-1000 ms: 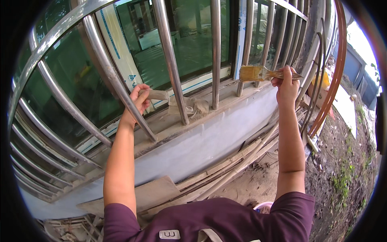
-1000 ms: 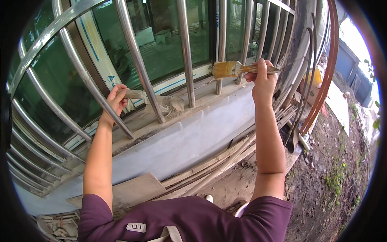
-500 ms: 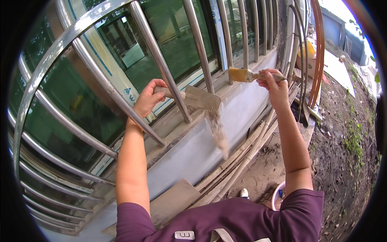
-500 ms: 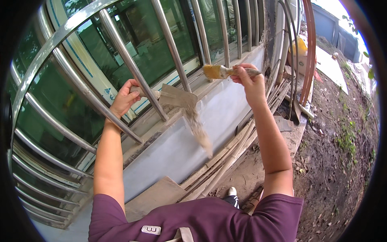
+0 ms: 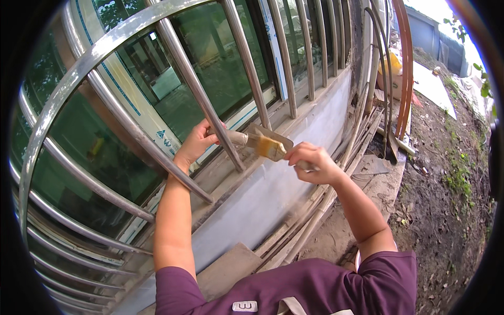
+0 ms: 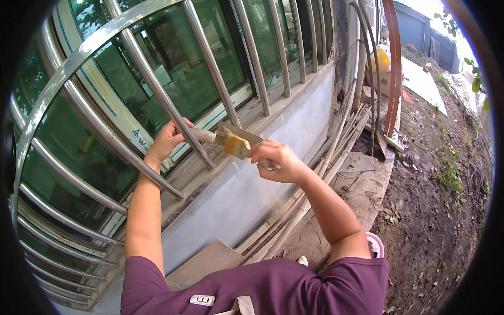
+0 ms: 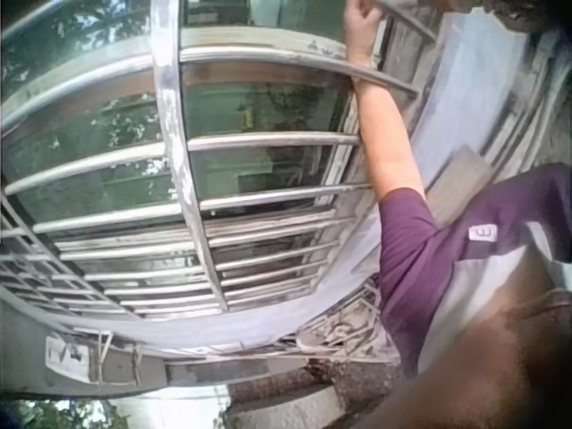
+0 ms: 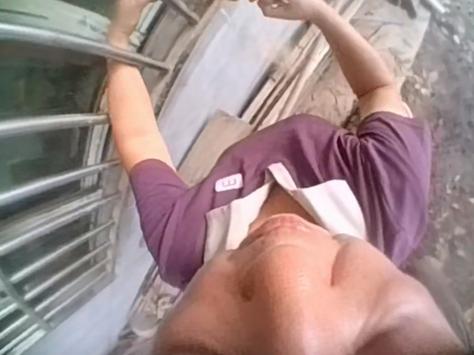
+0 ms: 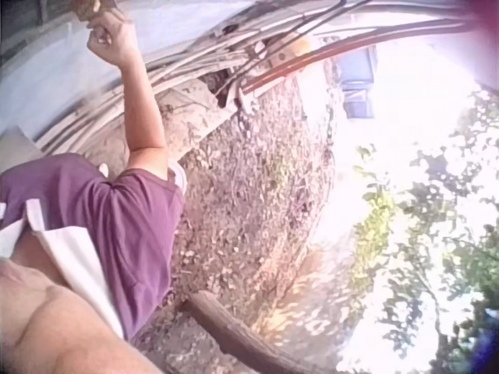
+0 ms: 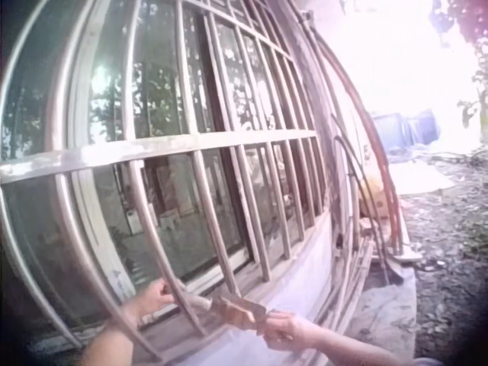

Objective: The person cleans the exterior window frame by hand using a brush and a trowel to remove dirt and debris from the sill and bars.

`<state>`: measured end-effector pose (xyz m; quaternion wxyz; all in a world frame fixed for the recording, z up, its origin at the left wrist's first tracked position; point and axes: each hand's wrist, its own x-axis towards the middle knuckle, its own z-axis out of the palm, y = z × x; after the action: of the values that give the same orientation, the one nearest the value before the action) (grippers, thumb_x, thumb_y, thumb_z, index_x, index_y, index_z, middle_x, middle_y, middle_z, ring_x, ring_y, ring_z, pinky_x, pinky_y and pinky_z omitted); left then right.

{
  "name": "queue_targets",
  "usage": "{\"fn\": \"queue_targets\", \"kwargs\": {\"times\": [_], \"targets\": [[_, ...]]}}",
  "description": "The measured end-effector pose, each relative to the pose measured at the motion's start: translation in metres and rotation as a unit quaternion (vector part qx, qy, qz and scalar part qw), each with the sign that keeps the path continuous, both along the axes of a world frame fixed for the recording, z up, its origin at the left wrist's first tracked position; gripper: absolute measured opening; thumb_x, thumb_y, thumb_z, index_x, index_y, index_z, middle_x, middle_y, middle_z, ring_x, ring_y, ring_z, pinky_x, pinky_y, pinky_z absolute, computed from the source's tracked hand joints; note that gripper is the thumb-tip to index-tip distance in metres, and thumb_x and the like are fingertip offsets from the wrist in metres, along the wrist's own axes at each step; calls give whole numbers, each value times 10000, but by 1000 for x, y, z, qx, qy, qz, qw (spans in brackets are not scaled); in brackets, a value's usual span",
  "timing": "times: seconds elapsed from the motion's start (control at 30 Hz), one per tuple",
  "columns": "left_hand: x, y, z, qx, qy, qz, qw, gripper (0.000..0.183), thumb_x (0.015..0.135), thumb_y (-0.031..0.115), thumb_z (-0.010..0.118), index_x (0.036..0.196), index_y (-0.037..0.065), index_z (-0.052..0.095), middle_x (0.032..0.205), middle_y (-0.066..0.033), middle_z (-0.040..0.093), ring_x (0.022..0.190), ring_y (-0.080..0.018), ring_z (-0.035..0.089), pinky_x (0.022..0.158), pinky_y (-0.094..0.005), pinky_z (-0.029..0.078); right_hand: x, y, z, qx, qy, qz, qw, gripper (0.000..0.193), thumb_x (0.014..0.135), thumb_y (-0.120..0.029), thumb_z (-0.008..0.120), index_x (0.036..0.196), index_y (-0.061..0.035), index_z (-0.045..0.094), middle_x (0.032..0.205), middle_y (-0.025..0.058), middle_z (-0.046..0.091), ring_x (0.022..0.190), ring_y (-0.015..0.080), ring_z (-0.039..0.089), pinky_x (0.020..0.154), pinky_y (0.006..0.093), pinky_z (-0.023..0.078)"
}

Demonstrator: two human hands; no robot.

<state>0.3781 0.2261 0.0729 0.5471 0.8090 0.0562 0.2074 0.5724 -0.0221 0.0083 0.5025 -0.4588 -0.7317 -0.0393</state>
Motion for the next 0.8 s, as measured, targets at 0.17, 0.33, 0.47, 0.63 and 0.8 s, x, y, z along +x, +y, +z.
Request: {"fn": "queue_targets", "kwargs": {"times": [0.17, 0.33, 0.47, 0.63, 0.8], "targets": [[-4, 3, -8, -2, -14, 2, 1000, 260, 789, 158, 608, 1005, 54, 506, 897, -12, 540, 758, -80, 525, 679, -223, 446, 23, -40, -15, -100, 4, -99, 990, 120, 597, 0, 537, 709, -43, 539, 804, 78, 605, 782, 257, 583, 734, 343, 462], [-19, 6, -14, -73, -88, 48, 992, 202, 818, 115, 554, 998, 68, 476, 900, -11, 533, 760, -74, 500, 662, -212, 433, 18, -50, 1, -103, 170, -84, 976, 85, 706, 16, 538, 783, 4, 574, 813, 73, 614, 746, 128, 568, 679, 230, 443], [-18, -1, -25, -146, -116, 71, 980, 171, 833, 91, 513, 999, 79, 474, 894, -1, 519, 722, -77, 475, 654, -203, 424, 4, -30, 14, -102, 277, -75, 953, 107, 780, -58, 559, 844, 22, 590, 759, 37, 602, 699, 69, 520, 634, 210, 428], [-37, 14, -25, -244, -218, 159, 931, 146, 824, 95, 521, 970, 102, 519, 892, 17, 529, 613, -44, 427, 573, -170, 389, -19, -5, 43, -123, 323, -80, 935, 131, 784, -92, 536, 827, 18, 594, 696, 26, 579, 623, 58, 505, 580, 197, 417], [-43, -1, -25, -204, -288, 265, 897, 125, 839, 106, 511, 963, 100, 522, 875, 23, 518, 582, -35, 381, 545, -162, 359, -26, 47, 42, -156, 254, -167, 940, 163, 733, -141, 571, 774, 16, 592, 637, 46, 571, 609, 72, 498, 573, 225, 419]]}}
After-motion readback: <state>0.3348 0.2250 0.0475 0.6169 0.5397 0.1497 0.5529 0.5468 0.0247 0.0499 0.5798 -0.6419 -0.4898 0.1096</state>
